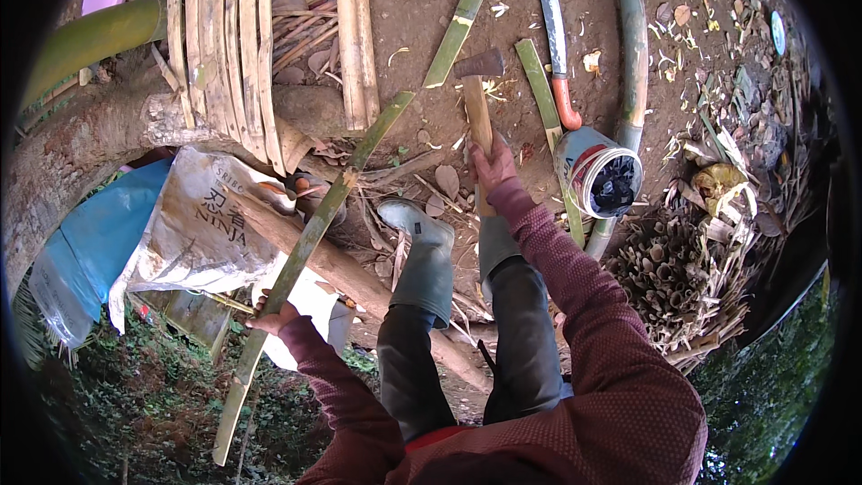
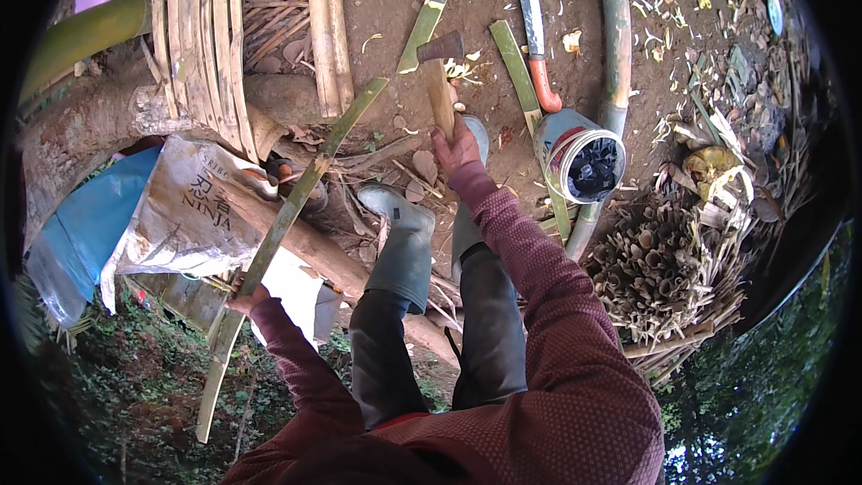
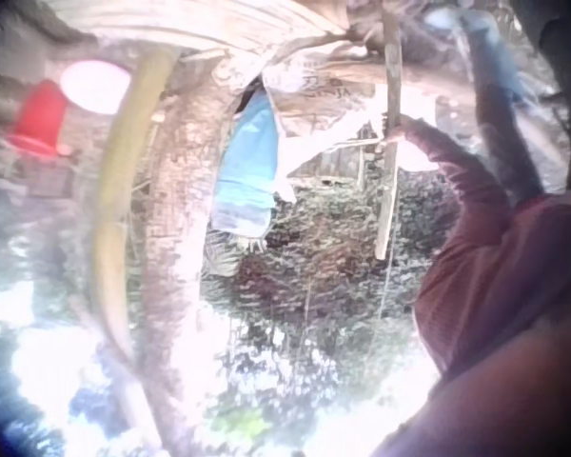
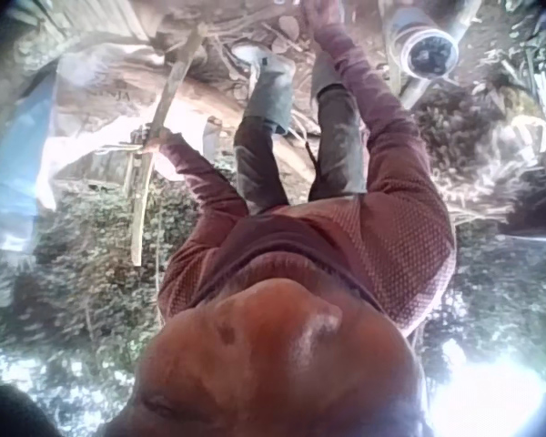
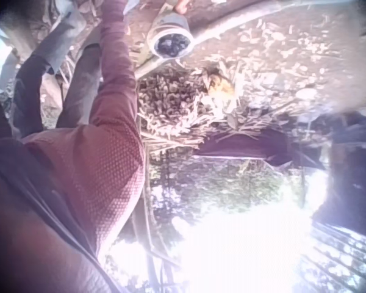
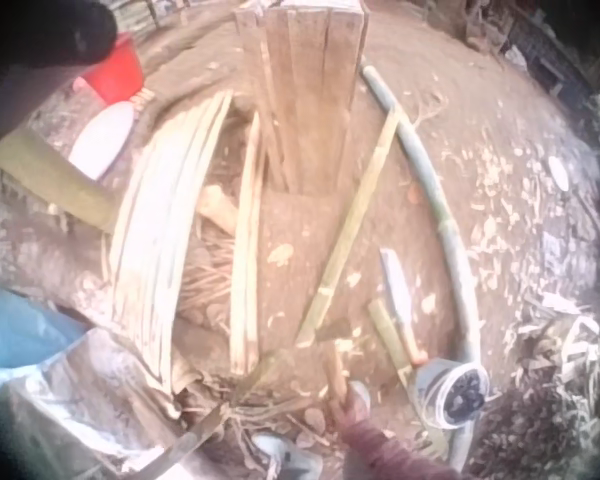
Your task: The person uses a machete to split a long bamboo pole into thin strips. They repeatedly strike the bamboo against a wooden block to separate the layers, then lift and reposition the pole to continue splitting it into smaller pieces.
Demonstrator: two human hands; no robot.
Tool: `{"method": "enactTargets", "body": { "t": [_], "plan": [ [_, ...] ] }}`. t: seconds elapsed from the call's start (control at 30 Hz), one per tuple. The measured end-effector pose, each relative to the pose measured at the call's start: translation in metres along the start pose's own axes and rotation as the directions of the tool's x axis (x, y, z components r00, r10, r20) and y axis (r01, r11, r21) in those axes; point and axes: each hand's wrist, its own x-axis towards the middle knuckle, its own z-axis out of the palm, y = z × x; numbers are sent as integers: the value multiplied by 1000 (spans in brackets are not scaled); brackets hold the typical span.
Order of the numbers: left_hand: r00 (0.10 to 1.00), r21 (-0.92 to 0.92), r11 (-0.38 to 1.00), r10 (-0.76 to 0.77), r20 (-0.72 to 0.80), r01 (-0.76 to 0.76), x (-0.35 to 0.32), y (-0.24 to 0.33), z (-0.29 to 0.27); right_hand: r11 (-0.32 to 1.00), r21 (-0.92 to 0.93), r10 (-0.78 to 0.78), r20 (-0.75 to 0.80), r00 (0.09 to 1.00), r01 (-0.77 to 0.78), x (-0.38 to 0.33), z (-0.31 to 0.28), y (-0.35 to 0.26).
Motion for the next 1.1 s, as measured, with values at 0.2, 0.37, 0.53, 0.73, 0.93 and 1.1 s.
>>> {"method": "enactTargets", "body": {
  "t": [0.2, 0.37, 0.53, 0.73, 0.93, 1.1],
  "plan": [
    [988, -111, 985, -138, -69, 129, 19, -46, -55, 999, -42, 12, 10, 1000, -12, -2, -11, -22],
    [955, -198, 946, -278, -100, 255, 0, -119, -45, 923, -362, -146, -7, 989, 134, 19, -20, -31],
    [949, -318, 927, -263, -175, 198, 13, -190, -44, 680, -664, -341, 88, 936, 310, 39, -18, -71],
    [920, -317, 935, -257, -297, 159, 25, -259, -44, 553, -708, -377, 257, 890, 438, 79, -25, -83],
    [909, -342, 933, -236, -345, 112, 30, -298, -57, 463, -743, -321, 369, 872, 484, 126, -26, -78],
    [910, -333, 936, -234, -342, 116, 47, -313, -73, 408, -726, -386, 412, 825, 554, 150, -11, -74]
  ]
}}
